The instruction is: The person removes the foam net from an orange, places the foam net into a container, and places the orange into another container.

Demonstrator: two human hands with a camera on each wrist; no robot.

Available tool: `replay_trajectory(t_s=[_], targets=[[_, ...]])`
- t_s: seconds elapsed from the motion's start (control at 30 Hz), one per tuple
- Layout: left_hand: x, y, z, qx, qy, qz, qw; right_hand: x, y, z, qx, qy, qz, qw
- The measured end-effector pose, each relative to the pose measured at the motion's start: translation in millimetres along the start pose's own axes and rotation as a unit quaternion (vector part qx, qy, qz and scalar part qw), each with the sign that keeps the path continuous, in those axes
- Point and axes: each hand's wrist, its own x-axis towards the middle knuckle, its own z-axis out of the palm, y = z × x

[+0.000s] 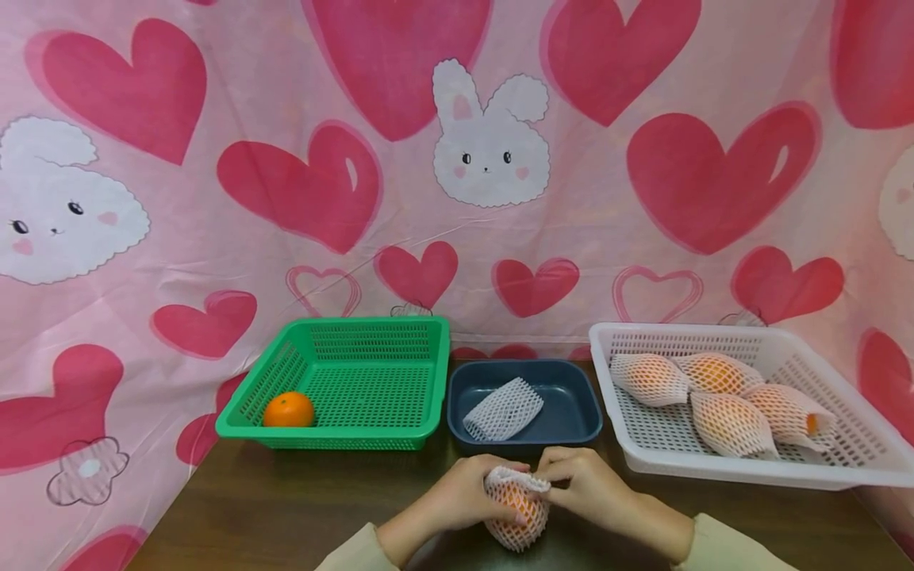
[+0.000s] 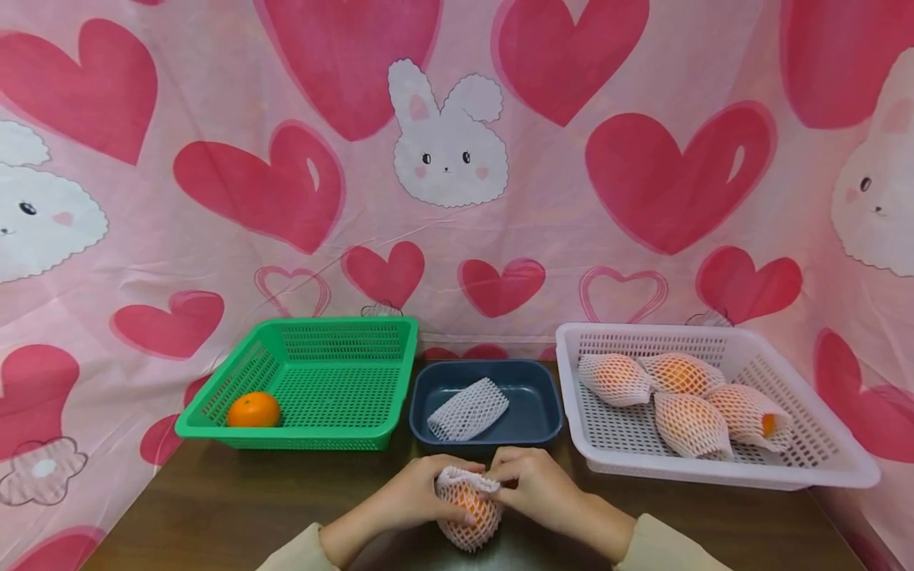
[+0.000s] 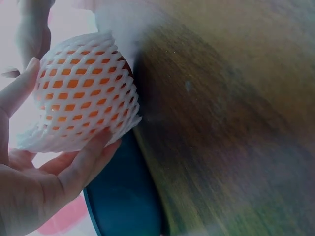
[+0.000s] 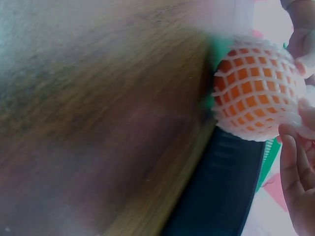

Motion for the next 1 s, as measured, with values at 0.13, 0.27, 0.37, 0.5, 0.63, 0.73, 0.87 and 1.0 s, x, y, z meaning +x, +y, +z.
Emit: replay_trajectory(t_s=[0.13, 0.27, 0.37, 0.5, 0.63, 0.73, 0.87, 1.0], targets=[[0.6, 0.3, -0.2, 0.007, 0.009, 0.006, 0.9999, 1.7, -2.9, -0.6, -0.021, -0.002, -0.014, 0.9997], [1.0, 0.5, -1.5, 0.022, 0.012, 0.013, 0.9996, 2.5, -5.3, -0.7, -0.01, -0.013, 0.038, 0.9991], [0.7, 0.7, -2.5, 0.031, 0.004, 0.014, 0.9994, 1.2, -4.5, -0.3, 0.014, -0.018, 0.09, 0.9957], [-0.2, -0.2, -4.1, 0.024, -0.004, 0.014, 0.9996, -3.0, -1.5, -0.7, 0.054, -0.02, 0.145, 0.9878], [0.8, -1.6, -5.5, -0.004, 0.003, 0.027, 0.9996, -4.0, -1.7, -2.7, 0.085, -0.025, 0.173, 0.981], [2.6, -1.7, -5.2, -0.017, 0.012, 0.038, 0.9991, -3.2, -2.9, -3.2, 0.098, -0.031, 0.174, 0.9793], [3.0, -1.3, -3.2, -0.016, 0.031, 0.053, 0.998, -3.2, -3.2, -1.9, 0.104, -0.036, 0.174, 0.9786], [1.4, -0.6, -0.7, 0.012, 0.063, 0.086, 0.9942, -2.5, -2.7, -0.6, 0.087, -0.042, 0.168, 0.981]])
